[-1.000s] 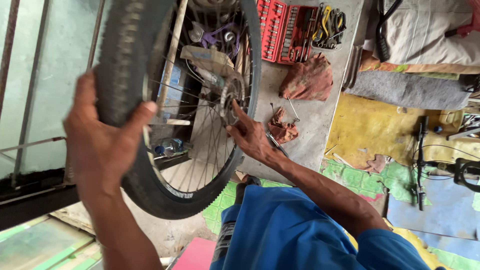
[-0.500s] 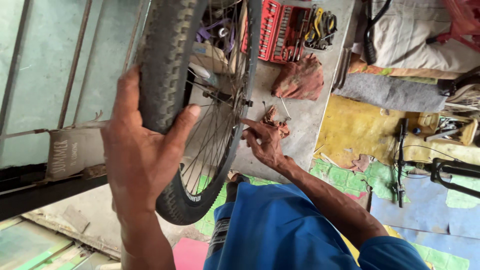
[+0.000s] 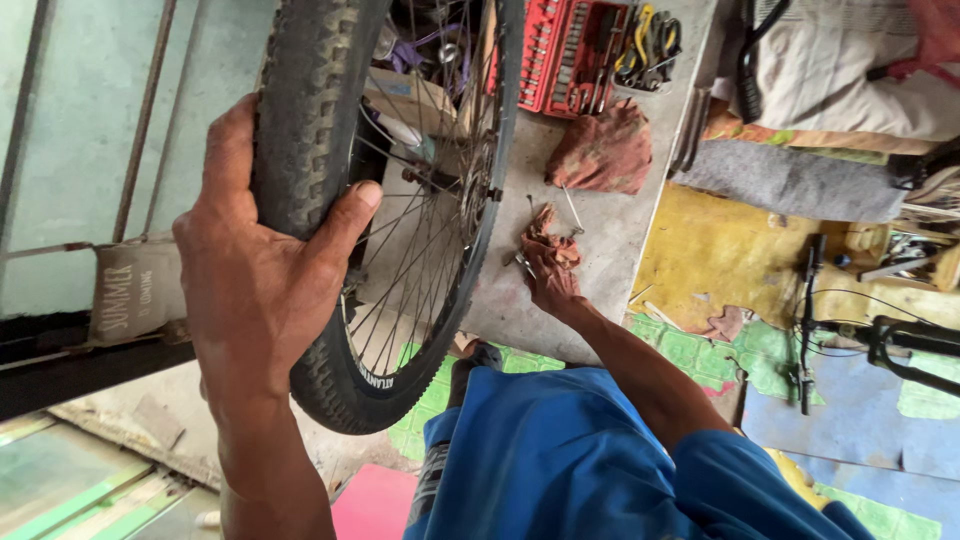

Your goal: The person uses a wrench to loosen and remove the axle nut from a bicycle wheel, then removes the axle and a washer. They later use a hammer to tap the wheel hub and reinsert the axle, then tighten the nut with the wrench.

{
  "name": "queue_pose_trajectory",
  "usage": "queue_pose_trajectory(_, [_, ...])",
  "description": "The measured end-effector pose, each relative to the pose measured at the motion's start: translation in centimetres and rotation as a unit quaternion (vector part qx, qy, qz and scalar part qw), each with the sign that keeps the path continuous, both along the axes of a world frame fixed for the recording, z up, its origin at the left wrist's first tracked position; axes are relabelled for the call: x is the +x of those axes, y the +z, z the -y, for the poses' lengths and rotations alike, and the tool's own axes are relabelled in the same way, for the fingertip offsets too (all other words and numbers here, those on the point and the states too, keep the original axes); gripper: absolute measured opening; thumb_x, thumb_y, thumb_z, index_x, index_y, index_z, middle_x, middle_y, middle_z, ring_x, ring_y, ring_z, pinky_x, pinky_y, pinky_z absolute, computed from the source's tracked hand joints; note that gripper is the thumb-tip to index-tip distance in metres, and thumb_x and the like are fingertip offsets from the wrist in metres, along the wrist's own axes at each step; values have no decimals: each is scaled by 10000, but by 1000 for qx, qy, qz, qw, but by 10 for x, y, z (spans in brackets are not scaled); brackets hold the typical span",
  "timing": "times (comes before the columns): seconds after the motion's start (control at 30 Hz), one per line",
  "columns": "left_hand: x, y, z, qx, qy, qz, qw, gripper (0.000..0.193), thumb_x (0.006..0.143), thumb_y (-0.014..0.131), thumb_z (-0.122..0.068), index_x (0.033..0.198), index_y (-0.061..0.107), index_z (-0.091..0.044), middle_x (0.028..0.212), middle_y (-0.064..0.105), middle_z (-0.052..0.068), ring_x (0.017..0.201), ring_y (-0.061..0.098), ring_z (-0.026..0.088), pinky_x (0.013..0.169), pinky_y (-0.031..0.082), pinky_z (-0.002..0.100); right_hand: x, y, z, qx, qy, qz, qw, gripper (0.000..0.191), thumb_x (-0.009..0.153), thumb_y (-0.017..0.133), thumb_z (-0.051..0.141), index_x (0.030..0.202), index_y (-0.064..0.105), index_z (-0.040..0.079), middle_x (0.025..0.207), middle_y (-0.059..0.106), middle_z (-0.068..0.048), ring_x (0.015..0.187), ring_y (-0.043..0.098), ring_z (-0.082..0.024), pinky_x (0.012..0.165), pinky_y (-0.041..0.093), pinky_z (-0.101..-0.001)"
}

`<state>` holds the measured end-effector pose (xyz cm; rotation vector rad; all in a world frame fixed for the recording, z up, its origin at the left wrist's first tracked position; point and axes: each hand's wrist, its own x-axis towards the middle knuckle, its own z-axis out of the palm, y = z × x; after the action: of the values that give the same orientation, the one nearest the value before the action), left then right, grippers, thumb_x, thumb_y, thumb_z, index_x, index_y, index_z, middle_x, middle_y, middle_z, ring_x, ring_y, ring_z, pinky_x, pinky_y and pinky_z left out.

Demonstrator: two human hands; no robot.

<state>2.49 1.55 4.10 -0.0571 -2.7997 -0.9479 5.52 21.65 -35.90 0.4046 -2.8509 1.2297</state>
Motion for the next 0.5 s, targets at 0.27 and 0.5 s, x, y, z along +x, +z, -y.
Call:
queue_pose_trajectory(0.27, [1, 3, 0, -2, 25, 3, 1000, 646, 883, 838, -306, 1409, 515, -115, 985, 759, 94, 865, 783, 239, 766, 594, 407, -7, -21, 15, 23, -19, 56, 998, 693, 883, 629, 27, 1533, 403, 101, 1351, 559, -268, 1159, 561, -492, 902, 510, -575])
queue_pose_trajectory(0.5, [0, 2, -2, 6, -3, -22, 1000, 602, 904, 849, -227, 1398, 531, -93, 1053, 752, 80, 949, 765, 209, 853, 582, 369, 2, -31, -30, -68, -100, 95, 988, 496, 921, 566, 101, 1413, 530, 160, 1039, 723, -180, 925, 718, -401, 738, 564, -516])
